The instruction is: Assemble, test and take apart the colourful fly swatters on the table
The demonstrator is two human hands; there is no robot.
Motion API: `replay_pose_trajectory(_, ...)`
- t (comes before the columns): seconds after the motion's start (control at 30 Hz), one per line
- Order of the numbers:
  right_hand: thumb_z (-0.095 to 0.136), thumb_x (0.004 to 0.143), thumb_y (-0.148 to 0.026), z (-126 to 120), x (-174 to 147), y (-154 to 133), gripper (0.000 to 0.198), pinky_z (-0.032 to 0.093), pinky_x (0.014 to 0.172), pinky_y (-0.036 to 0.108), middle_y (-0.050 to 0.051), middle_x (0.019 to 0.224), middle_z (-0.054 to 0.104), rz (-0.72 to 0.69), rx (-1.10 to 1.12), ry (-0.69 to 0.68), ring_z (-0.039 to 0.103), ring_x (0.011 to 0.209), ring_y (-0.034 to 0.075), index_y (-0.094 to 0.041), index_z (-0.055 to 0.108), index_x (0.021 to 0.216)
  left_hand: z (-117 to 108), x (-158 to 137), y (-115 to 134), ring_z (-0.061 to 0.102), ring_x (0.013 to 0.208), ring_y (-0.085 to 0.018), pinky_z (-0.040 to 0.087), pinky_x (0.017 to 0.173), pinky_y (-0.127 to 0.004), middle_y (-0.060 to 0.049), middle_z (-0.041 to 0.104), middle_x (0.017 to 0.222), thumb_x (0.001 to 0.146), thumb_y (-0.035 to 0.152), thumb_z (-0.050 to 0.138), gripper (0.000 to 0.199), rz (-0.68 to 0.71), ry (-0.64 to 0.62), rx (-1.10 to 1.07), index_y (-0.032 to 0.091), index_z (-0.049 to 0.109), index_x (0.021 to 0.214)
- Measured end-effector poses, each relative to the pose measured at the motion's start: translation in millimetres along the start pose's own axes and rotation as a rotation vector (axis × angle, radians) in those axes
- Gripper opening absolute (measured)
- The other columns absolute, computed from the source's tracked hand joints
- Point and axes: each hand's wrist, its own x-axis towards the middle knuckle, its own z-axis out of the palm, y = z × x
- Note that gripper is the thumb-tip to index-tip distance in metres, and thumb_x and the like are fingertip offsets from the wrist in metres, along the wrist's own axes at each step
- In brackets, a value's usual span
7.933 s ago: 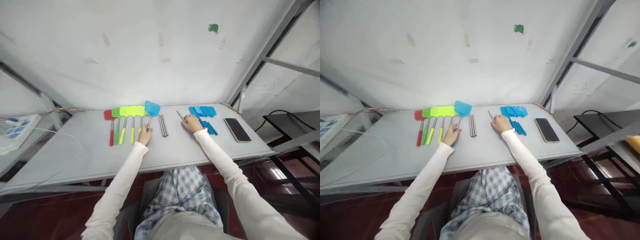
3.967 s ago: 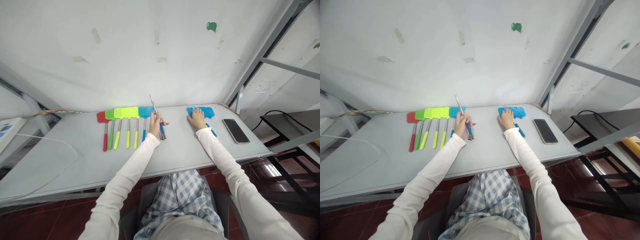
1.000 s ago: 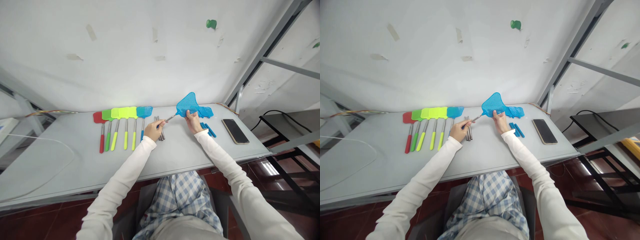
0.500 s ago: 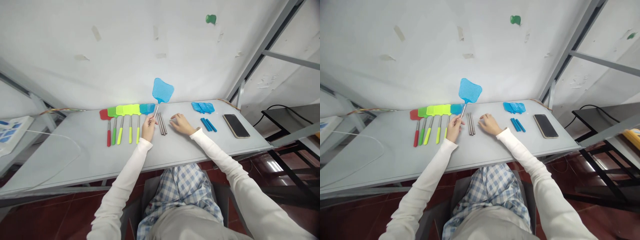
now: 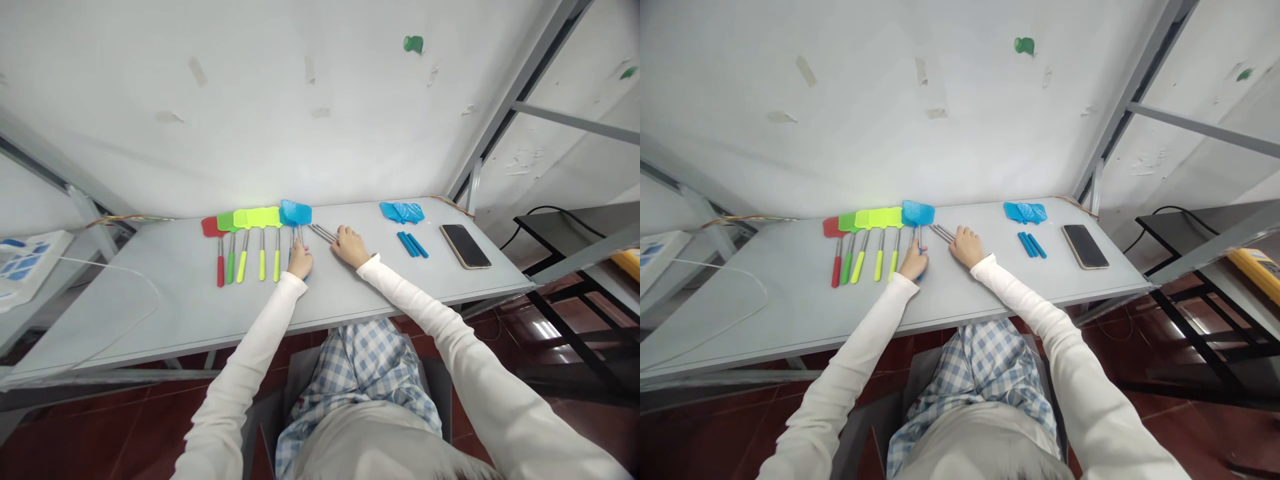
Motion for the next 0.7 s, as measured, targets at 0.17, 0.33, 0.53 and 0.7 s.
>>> replay_pose_trajectory(0.17,0.036,0.096,-0.039,-3.3,-3.8,5.3,0.039,0.045,0.087,0.036,0.016,0.12,0.052,-0.085,-0.045,0.035,0.053,0.107,0.026,-0.013,0.045,0.123,-5.4,-5.0,38.0,0.038,0.134,-0.035,0.028,0.111,-0.043,-0.028,0.037,0.142,0.065,0.002,0.051,0.084,-0.279,-0.13,0.219,0.0,0.027,0.145)
replay_pose_trajectory(0.33,0.039,0.094,-0.035,-1.8,-2.7,-4.1,0.036,0.049,0.081,0.035,0.017,0.12,0.053,-0.084,-0.113,0.0,0.057,0.103,0.025,-0.014,0.044,0.124,-8.2,-6.1,53.8,0.034,0.134,-0.041,0.028,0.107,-0.051,-0.03,0.034,0.145,0.068,0.004,0.048,0.08,-0.237,-0.166,0.405,0.002,0.028,0.145)
replay_pose_trajectory(0.53,0.037,0.09,-0.019,-6.6,-2.4,-2.5,0.034,0.051,0.072,0.029,0.019,0.111,0.059,0.081,-0.132,-0.011,0.064,0.091,0.021,-0.01,0.046,0.122,-13.6,-11.8,54.3,0.035,0.13,-0.044,0.029,0.101,-0.057,-0.03,0.035,0.145,0.071,0.005,0.046,0.074,-0.139,-0.145,0.484,0.005,0.032,0.144)
replay_pose_trajectory(0.7,0.034,0.091,-0.013,-11.0,2.5,1.1,0.033,0.05,0.075,0.028,0.02,0.101,0.066,0.077,-0.14,-0.052,0.064,0.092,0.021,-0.008,0.056,0.114,-11.3,-25.3,65.5,0.04,0.129,-0.039,0.031,0.103,-0.055,-0.023,0.043,0.139,0.08,0.011,0.043,0.054,0.026,-0.085,0.328,0.013,0.048,0.134)
